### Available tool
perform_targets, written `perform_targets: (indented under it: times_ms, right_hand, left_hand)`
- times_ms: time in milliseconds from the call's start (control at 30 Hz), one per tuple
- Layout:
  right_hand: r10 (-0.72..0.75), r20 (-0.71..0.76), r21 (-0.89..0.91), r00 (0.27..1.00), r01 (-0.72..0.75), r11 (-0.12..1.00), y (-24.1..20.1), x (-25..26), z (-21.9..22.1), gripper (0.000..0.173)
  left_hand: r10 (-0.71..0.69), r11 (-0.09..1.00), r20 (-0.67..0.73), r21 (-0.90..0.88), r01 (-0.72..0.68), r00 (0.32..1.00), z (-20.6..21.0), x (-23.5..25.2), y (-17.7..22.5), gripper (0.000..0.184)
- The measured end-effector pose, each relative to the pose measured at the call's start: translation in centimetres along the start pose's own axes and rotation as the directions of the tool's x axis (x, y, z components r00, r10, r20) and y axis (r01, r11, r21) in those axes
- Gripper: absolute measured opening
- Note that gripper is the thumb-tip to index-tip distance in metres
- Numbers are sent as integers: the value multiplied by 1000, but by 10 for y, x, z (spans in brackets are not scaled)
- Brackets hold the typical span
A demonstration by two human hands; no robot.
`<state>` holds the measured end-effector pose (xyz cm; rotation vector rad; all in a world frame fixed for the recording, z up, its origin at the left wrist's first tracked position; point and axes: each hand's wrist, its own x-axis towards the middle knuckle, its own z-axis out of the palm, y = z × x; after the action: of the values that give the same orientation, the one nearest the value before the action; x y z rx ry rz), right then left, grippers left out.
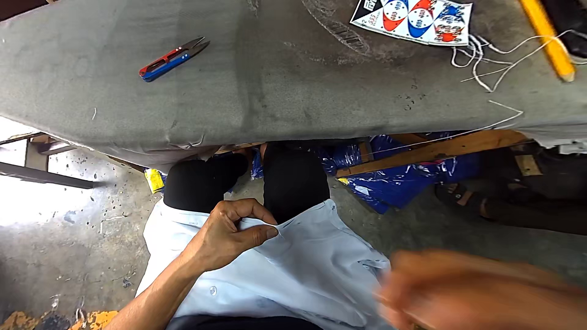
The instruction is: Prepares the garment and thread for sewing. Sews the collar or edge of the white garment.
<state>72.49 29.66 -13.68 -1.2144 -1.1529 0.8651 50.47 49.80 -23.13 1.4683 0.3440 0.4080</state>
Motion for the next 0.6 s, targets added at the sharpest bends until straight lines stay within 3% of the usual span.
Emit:
perform_targets:
  times_ms: [67,200,600]
  right_hand:
    - [0,94,-88,996,8,996,44,17,23,14]
    - [37,60,-182,998,-25,983,86,20,47,13]
    - [4,53,-239,999,9,971,90,22,50,15]
  left_hand:
    - [18,1000,10,-5,-18,1000,-1,-1,0,9]
    - [25,1000,11,-19,-25,1000,-2,-2,2,8]
    - [36,999,10,-29,-36,999,-5,-3,2,8]
